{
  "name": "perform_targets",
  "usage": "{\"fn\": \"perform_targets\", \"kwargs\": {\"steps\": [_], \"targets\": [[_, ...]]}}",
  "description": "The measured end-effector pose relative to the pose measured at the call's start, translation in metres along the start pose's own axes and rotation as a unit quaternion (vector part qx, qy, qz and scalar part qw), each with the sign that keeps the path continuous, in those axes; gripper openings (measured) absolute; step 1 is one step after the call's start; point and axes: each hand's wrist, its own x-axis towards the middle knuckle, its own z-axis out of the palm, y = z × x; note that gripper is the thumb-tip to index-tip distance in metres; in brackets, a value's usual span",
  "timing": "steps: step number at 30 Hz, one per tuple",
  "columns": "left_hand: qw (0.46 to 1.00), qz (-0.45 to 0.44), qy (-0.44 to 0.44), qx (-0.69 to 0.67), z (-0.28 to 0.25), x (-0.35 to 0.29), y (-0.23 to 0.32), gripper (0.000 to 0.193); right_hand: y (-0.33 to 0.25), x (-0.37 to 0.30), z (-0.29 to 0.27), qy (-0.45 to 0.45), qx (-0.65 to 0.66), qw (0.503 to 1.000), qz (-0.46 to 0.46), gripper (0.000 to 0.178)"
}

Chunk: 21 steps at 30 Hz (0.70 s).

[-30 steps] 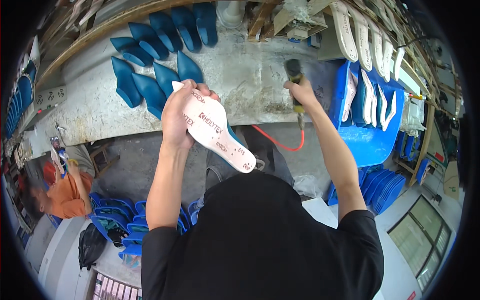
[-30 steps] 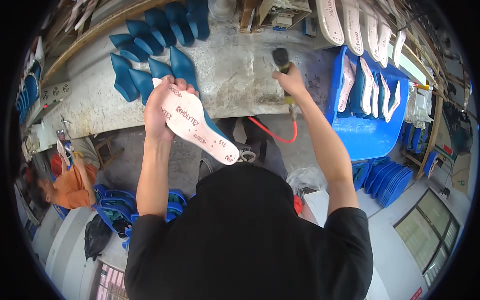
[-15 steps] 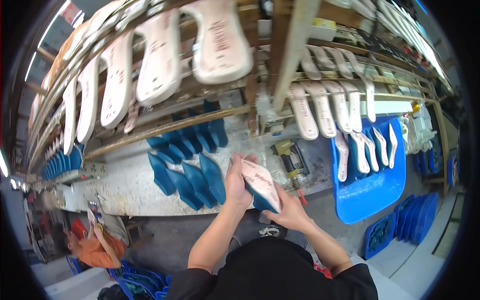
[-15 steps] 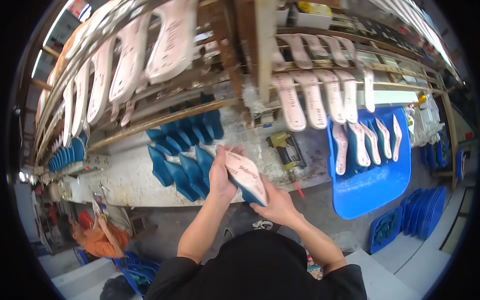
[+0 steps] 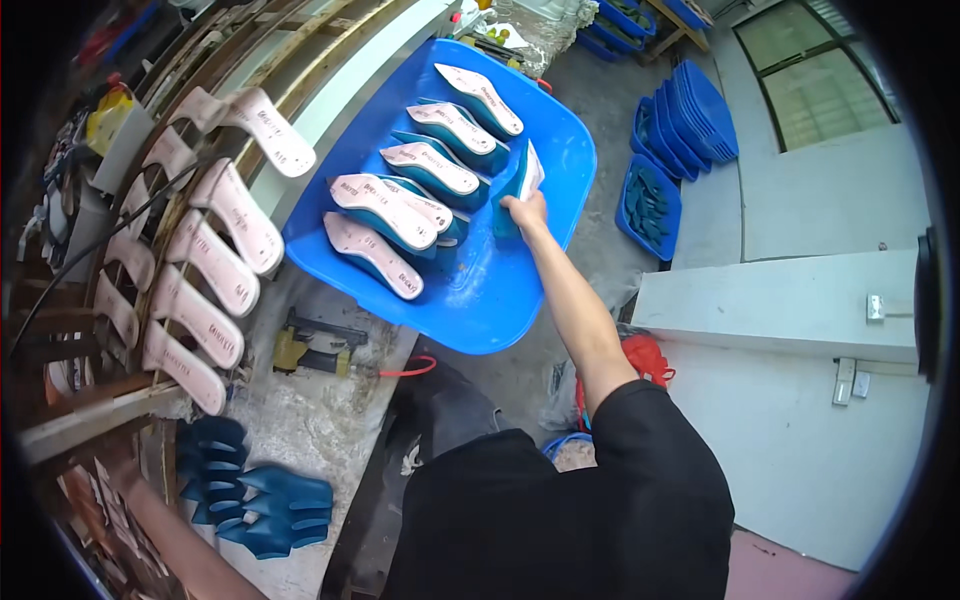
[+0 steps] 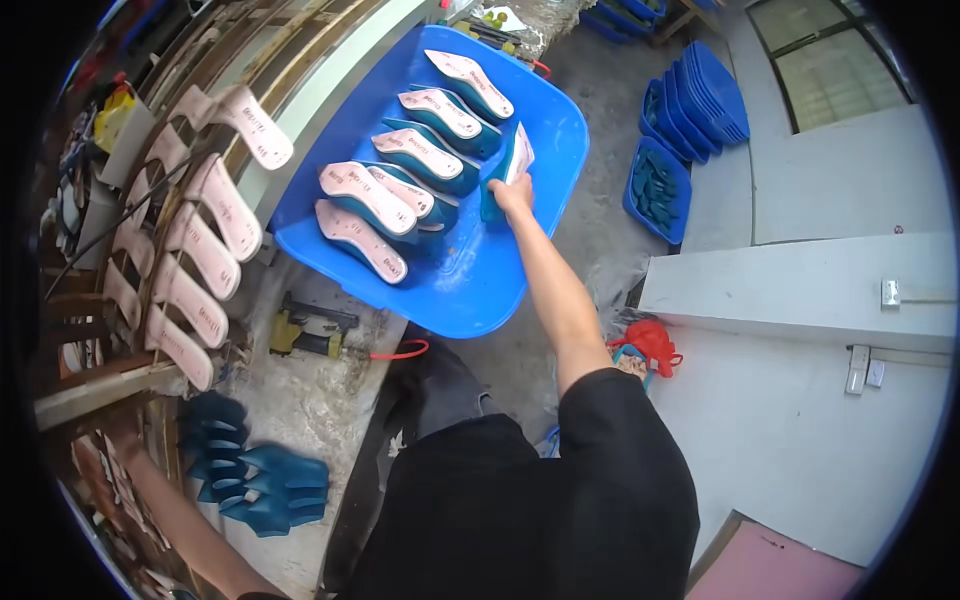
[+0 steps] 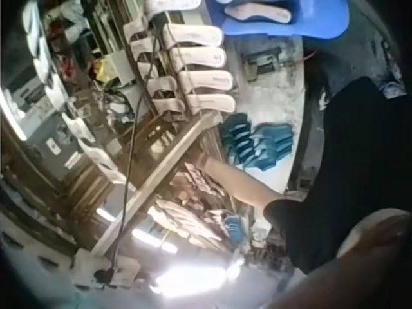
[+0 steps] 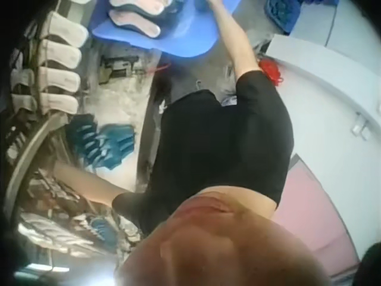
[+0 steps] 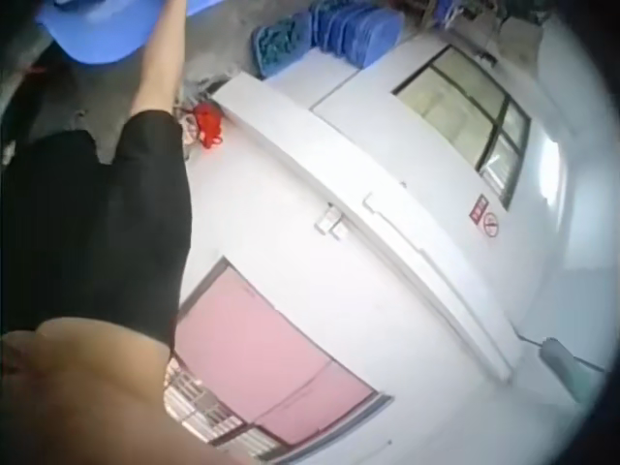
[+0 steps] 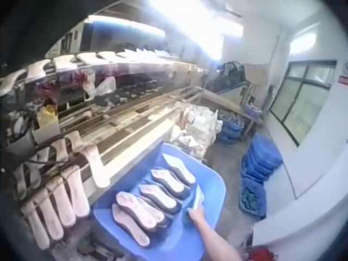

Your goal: The person places a blue bin on the workbench, repeatedly aligns shoe insoles onto shoe lasts, fastens each insole with a pneumatic stapler, and places the assembled shoe lasts into the bin.

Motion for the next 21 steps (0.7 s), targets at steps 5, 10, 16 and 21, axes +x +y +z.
{"fn": "perform_targets", "kwargs": {"steps": [5, 10, 16, 21], "targets": [[0.995, 0.019, 0.005, 0.094, 0.000, 0.008, -0.002, 0.020, 0.001, 0.043, 0.017, 0.013, -0.060, 0.998, 0.019, 0.074], [0.987, 0.033, 0.001, 0.155, -0.013, 0.010, -0.007, 0.021, -0.025, 0.004, -0.004, 0.209, -0.014, 0.959, -0.191, 0.070], [0.977, 0.097, -0.001, 0.190, -0.053, -0.002, 0.016, 0.024, -0.103, -0.211, 0.027, -0.144, 0.247, 0.936, -0.206, 0.050], [0.984, 0.144, 0.050, 0.094, -0.126, -0.065, 0.113, 0.027, -0.103, -0.376, 0.000, -0.297, 0.259, 0.911, -0.119, 0.055]]}}
